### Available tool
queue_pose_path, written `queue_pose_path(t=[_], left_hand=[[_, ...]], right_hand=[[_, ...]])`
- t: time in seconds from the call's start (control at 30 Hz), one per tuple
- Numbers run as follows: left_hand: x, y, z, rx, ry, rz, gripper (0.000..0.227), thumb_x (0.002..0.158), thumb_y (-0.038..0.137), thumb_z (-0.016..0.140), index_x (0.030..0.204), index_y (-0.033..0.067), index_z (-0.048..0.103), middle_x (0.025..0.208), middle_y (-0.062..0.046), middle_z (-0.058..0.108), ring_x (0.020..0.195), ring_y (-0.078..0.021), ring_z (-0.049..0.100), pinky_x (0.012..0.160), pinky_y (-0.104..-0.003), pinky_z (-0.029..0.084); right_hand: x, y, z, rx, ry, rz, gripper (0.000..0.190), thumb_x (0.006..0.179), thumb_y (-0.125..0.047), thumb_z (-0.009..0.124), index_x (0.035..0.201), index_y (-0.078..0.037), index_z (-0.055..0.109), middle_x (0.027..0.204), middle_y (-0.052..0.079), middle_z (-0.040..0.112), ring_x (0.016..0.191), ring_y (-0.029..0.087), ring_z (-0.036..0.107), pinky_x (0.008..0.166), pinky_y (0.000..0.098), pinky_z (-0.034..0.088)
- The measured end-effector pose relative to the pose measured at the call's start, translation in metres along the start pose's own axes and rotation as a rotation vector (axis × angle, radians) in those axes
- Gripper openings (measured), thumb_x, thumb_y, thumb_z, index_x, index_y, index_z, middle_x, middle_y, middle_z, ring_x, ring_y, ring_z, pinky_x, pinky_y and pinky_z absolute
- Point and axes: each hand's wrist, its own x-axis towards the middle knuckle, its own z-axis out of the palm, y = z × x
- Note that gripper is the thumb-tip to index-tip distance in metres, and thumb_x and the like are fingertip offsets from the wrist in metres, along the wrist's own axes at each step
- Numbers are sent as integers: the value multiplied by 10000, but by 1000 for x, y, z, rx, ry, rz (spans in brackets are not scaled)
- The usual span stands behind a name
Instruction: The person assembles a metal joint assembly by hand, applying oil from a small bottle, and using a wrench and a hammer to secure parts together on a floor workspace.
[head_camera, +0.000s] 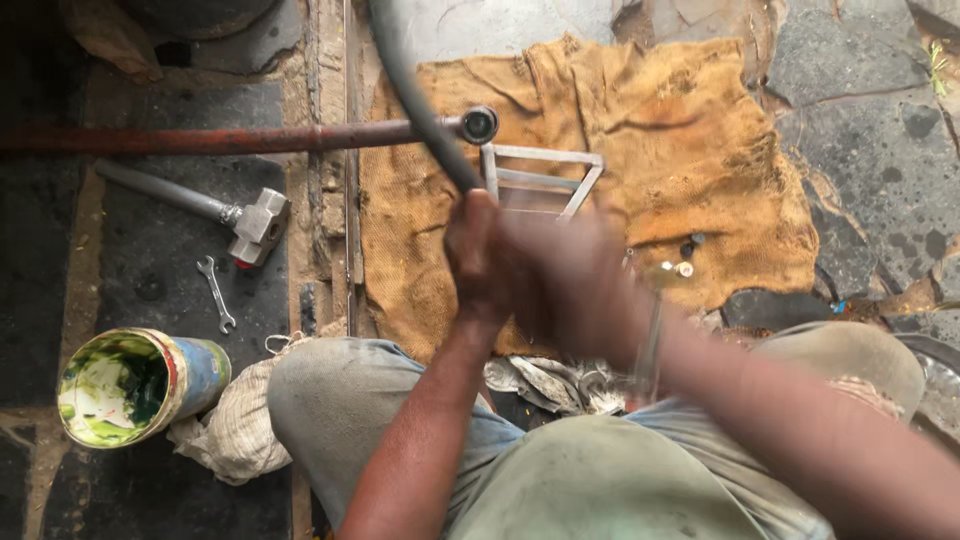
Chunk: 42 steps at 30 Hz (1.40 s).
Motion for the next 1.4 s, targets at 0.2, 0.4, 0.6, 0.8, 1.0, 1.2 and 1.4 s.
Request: queue_pose_path(t=[0.2,0.4,0.6,0.8,1.0,1.2,1.4], left_hand=[[9,-22,-7,-805,359,-872,415,1087,492,372,911,125,450,647,18,464,483,-85,505,393,-275,511],[14,-18,-13,-894,477,-877,432,1079,523,386,930,122,446,664,18,472,508,-86,518,428,-287,536],[21,-3,-26,-1069,371,-950,472,1059,563,357,907,127,453,591,-7,476,437,-124,502,395,-287,478],[-10,26,8,-1011,-3,-981,452,1082,531,361,932,123,486,578,-19,490,439,-127,486,412,-290,454],[-17,22,19,-705,-235,-926,434,1077,519,366,944,127,495,573,41,476,429,-100,455,377,-282,405],[10,-18,6,-809,173,-945,502,1045,607,342,927,141,489,566,13,508,420,-161,507,374,-380,465],[32,-18,-31,-1046,434,-1242,502,989,643,297,865,182,452,513,8,467,383,-163,496,320,-335,406]], right_hand=[[-85,-34,25,432,-272,106,92,954,-104,710,881,-72,666,736,84,647,643,237,663,587,362,522],[-122,-12,45,344,84,142,150,1053,-77,575,1198,-42,560,1065,144,646,744,218,655,689,309,560],[-132,43,58,498,303,797,306,1070,-265,355,1190,-41,525,963,99,628,572,122,592,472,260,522],[-44,154,42,1179,741,1329,442,1039,-494,427,990,-84,584,541,-50,384,351,85,316,335,261,304],[47,116,32,418,389,360,192,1076,-221,606,1074,-40,666,765,-10,569,635,106,507,607,314,430],[-65,-34,85,16,-346,-358,268,967,-106,678,1213,-1,673,946,121,707,883,263,692,1048,544,459],[-113,2,43,-165,-103,-171,582,892,-71,693,1440,7,514,1411,249,652,1360,383,574,1215,541,252]])
